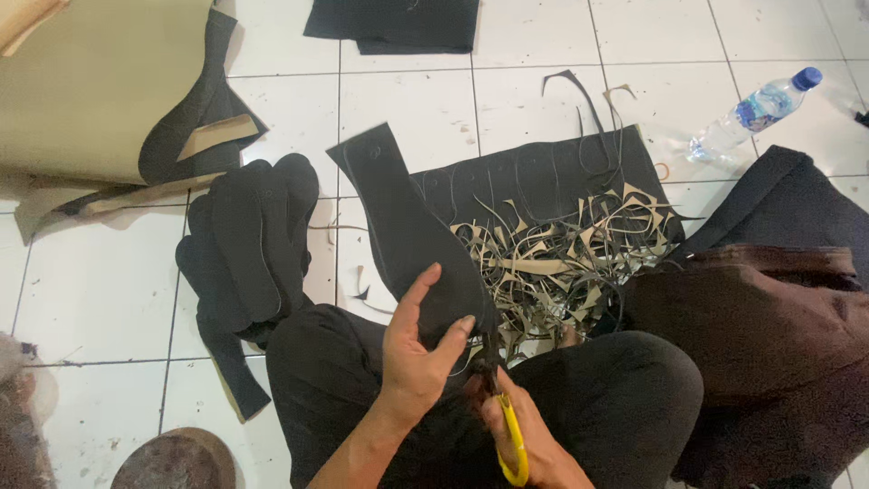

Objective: The person sits on a tiled floor and uses yellow-handled scissors to cut black material into shoe insole shapes. They repeatedly cut along white outlines on the material, separating the insoles from the surrounding sheet and placing the finished pieces aside.

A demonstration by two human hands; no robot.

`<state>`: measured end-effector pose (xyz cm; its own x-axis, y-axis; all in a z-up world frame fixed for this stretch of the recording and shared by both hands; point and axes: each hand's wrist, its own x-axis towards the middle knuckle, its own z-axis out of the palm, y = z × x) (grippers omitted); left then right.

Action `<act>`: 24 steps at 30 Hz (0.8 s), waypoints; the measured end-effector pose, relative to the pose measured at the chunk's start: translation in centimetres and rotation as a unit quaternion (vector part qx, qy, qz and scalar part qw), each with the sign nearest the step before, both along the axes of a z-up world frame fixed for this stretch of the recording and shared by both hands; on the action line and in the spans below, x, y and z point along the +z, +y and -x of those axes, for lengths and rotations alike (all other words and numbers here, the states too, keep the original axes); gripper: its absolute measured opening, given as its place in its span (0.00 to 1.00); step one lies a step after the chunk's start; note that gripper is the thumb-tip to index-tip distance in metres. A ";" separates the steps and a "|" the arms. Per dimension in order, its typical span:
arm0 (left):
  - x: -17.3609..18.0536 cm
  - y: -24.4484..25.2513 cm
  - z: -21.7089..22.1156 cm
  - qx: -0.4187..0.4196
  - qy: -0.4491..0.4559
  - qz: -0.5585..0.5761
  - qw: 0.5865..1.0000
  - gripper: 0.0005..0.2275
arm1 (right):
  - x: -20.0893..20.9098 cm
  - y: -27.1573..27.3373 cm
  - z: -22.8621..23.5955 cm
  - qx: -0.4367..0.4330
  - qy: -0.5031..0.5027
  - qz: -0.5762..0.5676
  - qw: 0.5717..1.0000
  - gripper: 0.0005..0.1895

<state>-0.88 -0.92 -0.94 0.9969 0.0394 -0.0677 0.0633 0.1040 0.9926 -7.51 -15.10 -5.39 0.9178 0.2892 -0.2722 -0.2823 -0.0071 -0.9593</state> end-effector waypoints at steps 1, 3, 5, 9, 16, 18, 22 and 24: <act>-0.2 -0.1 0.0 0.004 -0.013 -0.013 1.000 0.24 | 0.2 0.0 -0.3 -0.009 0.041 0.048 0.998 0.37; -0.1 -0.1 0.0 0.007 -0.027 -0.027 0.999 0.24 | -0.6 -0.3 -0.3 -0.018 0.082 0.096 0.992 0.37; 0.5 -0.1 0.1 -0.021 -0.018 -0.019 0.999 0.24 | -2.5 -0.7 0.3 -0.038 0.064 0.091 0.993 0.26; 0.2 0.1 -0.1 -0.012 -0.015 -0.027 0.999 0.24 | -3.5 -0.8 0.9 -0.077 0.071 0.055 0.993 0.20; 0.4 2.5 -2.3 0.025 -0.040 -0.060 0.997 0.18 | -0.3 -1.7 0.3 -0.005 -0.034 0.174 0.984 0.17; 0.2 3.3 -2.7 0.018 -0.034 -0.027 0.999 0.20 | 0.6 -1.6 0.1 0.015 -0.022 0.145 0.989 0.18; 0.3 3.2 -2.3 -0.033 -0.067 -0.046 0.996 0.22 | 0.6 -1.6 -0.5 0.045 0.005 0.108 0.993 0.18; 0.6 3.0 -2.0 -0.015 -0.077 -0.071 0.994 0.21 | 0.7 -1.8 -0.9 0.053 -0.037 0.127 0.990 0.21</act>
<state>1.10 2.09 -0.32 0.9960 0.0076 0.0893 -0.0890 -0.0383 0.9953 -6.65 -16.86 -4.64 0.9057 0.3164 -0.2820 -0.1963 -0.2765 -0.9407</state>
